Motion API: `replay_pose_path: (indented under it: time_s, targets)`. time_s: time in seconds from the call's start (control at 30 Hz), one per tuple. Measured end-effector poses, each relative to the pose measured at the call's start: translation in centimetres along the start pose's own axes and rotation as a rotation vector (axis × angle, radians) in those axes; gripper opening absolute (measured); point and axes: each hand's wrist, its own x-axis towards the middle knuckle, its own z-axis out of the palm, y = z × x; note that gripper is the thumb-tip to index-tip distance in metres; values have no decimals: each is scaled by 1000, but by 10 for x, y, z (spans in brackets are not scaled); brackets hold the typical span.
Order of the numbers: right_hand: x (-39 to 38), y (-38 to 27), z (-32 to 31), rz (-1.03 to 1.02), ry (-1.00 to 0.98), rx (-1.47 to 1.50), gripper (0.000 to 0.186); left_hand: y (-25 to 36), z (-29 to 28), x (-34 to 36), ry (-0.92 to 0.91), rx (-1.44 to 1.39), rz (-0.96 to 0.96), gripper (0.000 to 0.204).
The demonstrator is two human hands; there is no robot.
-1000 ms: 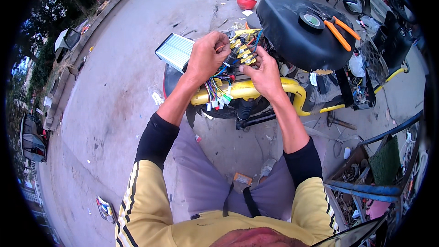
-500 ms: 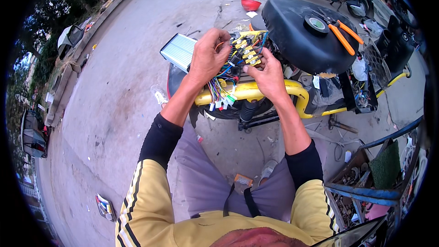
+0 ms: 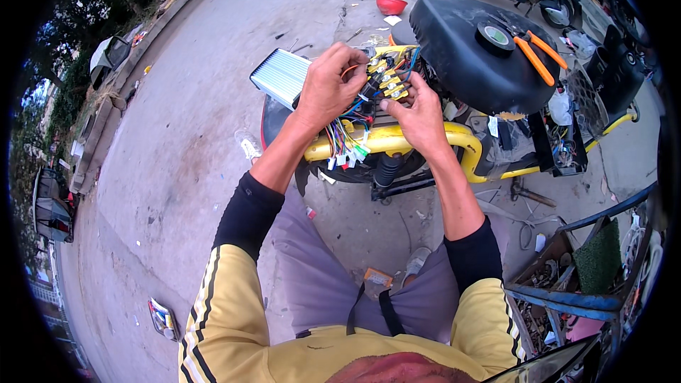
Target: The person works on the exposed wiring harness of a yellow scooter, separating and connecting individual wires to a terminal block. They repeatedly adjust wire positions and secure connections by hand while seated on the scooter seat.
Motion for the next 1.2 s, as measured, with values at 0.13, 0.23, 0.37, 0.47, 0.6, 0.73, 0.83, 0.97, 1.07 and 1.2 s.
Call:
replay_pose_path:
  time_s: [0.13,0.23,0.37,0.47,0.6,0.73,0.83,0.97,1.07,1.2]
  targets:
    - [1,2,0,-15,1,-6,46,-2,2,1,-10,10,11,13]
    - [1,2,0,-3,-7,11,46,-2,2,2,-28,17,-1,13]
    - [2,1,-1,2,-11,-3,47,-1,2,4,-47,31,3,13]
    - [0,10,-2,-40,-1,38,45,-2,6,3,-54,37,18,12]
    - [2,8,1,-25,-15,9,43,-12,3,0,-67,86,11,11]
    - [5,20,-4,-137,-1,-62,44,4,7,0,-54,7,-150,7]
    - [4,11,-4,-92,-5,-91,45,1,6,0,-92,17,-177,9]
    - [2,-7,-2,-29,-10,-6,45,-5,8,1,-95,16,-164,8]
    - [2,-8,-1,-26,-17,48,45,-6,9,2,-97,-5,-162,8]
    - [3,-6,-1,-42,-19,58,44,-4,8,3,-96,-9,-135,7]
